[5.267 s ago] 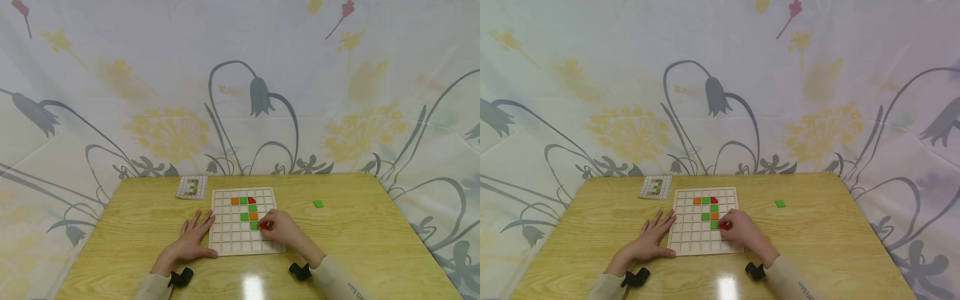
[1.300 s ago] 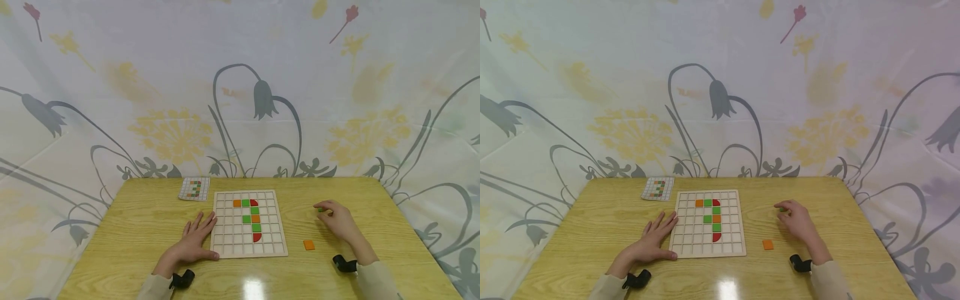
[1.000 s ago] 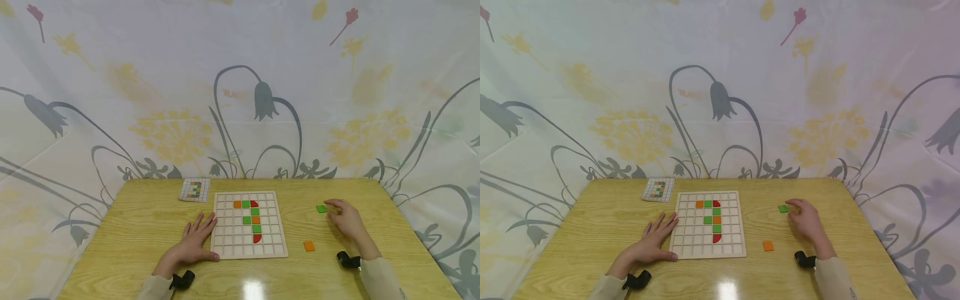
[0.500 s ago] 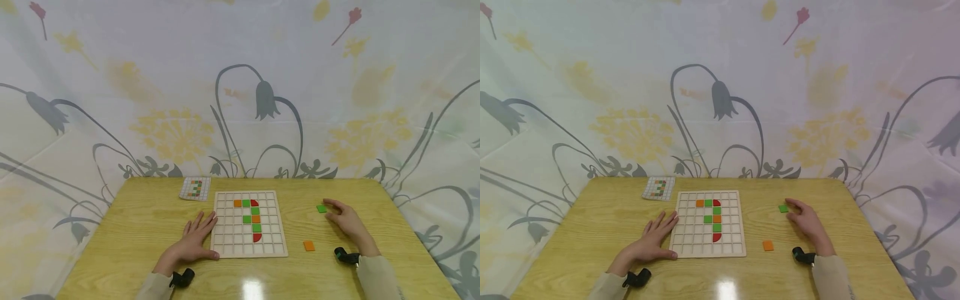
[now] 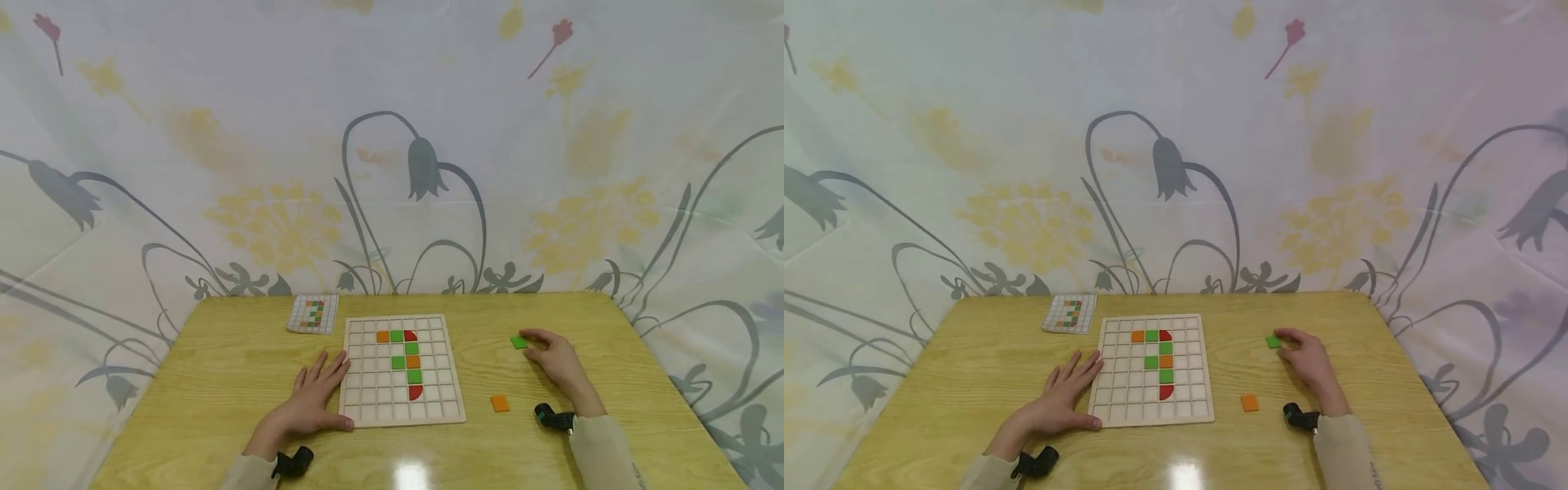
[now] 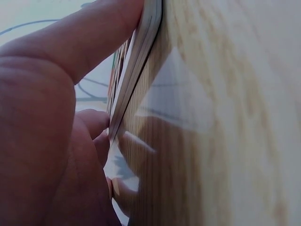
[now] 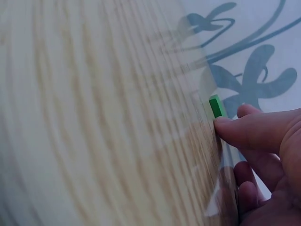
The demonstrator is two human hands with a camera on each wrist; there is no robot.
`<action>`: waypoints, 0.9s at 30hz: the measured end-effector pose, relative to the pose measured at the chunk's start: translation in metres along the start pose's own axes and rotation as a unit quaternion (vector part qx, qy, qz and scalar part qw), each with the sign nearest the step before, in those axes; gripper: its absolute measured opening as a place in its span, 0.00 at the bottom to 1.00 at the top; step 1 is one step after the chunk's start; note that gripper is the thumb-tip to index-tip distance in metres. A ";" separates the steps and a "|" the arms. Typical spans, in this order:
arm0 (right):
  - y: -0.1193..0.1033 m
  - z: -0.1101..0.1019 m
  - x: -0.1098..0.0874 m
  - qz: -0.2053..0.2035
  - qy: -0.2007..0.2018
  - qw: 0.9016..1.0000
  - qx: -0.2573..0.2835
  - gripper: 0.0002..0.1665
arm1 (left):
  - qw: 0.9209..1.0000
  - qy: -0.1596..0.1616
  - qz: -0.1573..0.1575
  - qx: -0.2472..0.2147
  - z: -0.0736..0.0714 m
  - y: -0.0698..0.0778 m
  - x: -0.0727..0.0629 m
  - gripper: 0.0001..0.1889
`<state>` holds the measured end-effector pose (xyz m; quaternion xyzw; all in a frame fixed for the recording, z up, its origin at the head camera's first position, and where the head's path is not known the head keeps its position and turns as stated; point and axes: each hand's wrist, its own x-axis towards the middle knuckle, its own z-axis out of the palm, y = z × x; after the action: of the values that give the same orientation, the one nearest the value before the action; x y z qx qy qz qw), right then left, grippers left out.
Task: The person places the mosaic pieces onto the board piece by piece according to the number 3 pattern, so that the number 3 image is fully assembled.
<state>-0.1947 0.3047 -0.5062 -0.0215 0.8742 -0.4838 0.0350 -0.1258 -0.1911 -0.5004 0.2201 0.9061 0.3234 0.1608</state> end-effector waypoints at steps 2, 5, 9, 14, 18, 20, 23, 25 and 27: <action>0.001 0.000 0.000 0.004 0.004 1.000 -0.009 0.25 | 1.000 -0.001 0.000 0.000 0.001 0.000 0.000 0.57; 0.002 0.000 -0.001 0.006 0.010 1.000 -0.022 0.24 | 1.000 0.001 0.001 0.000 0.002 0.000 0.000 0.57; 0.001 0.001 -0.001 0.006 0.016 0.999 -0.033 0.24 | 1.000 0.003 0.001 -0.002 0.002 -0.001 0.000 0.57; -0.002 0.001 0.000 0.002 0.027 0.999 -0.040 0.24 | 1.000 0.003 0.003 -0.005 0.002 -0.002 -0.001 0.57; -0.003 0.002 0.001 -0.006 0.033 0.998 -0.051 0.24 | 1.000 0.005 0.007 -0.011 0.002 -0.003 -0.002 0.57; -0.003 0.002 0.001 -0.011 0.036 0.997 -0.063 0.24 | 1.000 0.007 0.008 -0.012 0.002 -0.003 -0.003 0.57; -0.003 0.002 0.001 -0.018 0.038 0.996 -0.084 0.24 | 1.000 0.012 0.016 -0.014 0.002 -0.003 -0.003 0.57; -0.003 0.002 0.001 -0.020 0.037 0.995 -0.093 0.24 | 1.000 0.015 0.018 -0.015 0.002 -0.003 -0.003 0.56; -0.003 0.002 0.001 -0.017 0.033 0.995 -0.091 0.25 | 1.000 0.018 0.022 -0.015 0.003 -0.003 -0.003 0.56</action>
<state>-0.1953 0.3011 -0.5045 -0.0233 0.9148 -0.4031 -0.0043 -0.1229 -0.1935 -0.5040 0.2315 0.8990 0.3439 0.1410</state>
